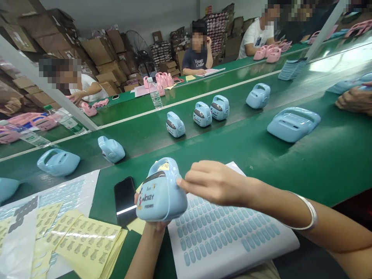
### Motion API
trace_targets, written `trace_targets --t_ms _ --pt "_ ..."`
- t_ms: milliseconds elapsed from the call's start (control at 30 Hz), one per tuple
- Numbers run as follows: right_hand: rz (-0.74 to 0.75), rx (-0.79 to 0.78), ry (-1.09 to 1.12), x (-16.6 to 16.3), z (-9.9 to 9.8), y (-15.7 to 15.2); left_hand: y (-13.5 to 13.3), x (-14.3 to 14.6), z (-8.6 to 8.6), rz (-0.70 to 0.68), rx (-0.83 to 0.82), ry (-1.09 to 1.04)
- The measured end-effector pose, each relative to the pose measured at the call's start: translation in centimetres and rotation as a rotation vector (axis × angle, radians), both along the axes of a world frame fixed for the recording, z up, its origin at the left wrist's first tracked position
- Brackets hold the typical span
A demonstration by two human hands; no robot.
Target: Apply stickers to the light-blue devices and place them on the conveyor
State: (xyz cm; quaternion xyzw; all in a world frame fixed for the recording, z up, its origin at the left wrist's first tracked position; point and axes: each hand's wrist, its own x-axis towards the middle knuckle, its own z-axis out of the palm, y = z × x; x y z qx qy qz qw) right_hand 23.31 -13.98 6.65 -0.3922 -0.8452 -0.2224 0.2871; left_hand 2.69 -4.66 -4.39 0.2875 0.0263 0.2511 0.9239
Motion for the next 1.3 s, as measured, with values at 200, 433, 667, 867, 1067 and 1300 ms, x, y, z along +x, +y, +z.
trace_targets --t_ms 200,433,667,867,1067,1300 --pt "0.137 -0.729 0.488 3.5 -1.7 2.0 -0.7 1.1 -0.3 0.158 -0.008 -0.108" --pt "0.342 -1.091 0.971 4.0 -6.6 3.0 -1.4 1.3 0.3 0.294 0.073 0.053" --pt "0.258 -1.164 0.968 5.1 -6.0 3.3 -2.2 2.8 2.3 0.413 -0.065 0.286" --pt "0.107 -0.010 0.731 0.9 -1.2 2.0 -2.6 3.4 1.6 0.869 0.500 0.616" --pt "0.166 0.416 0.116 -2.3 -2.8 2.4 -3.1 3.2 1.5 0.989 0.722 0.785" --pt "0.145 0.499 0.058 -2.1 -3.5 3.3 -3.3 3.2 1.5 0.996 0.808 0.821"
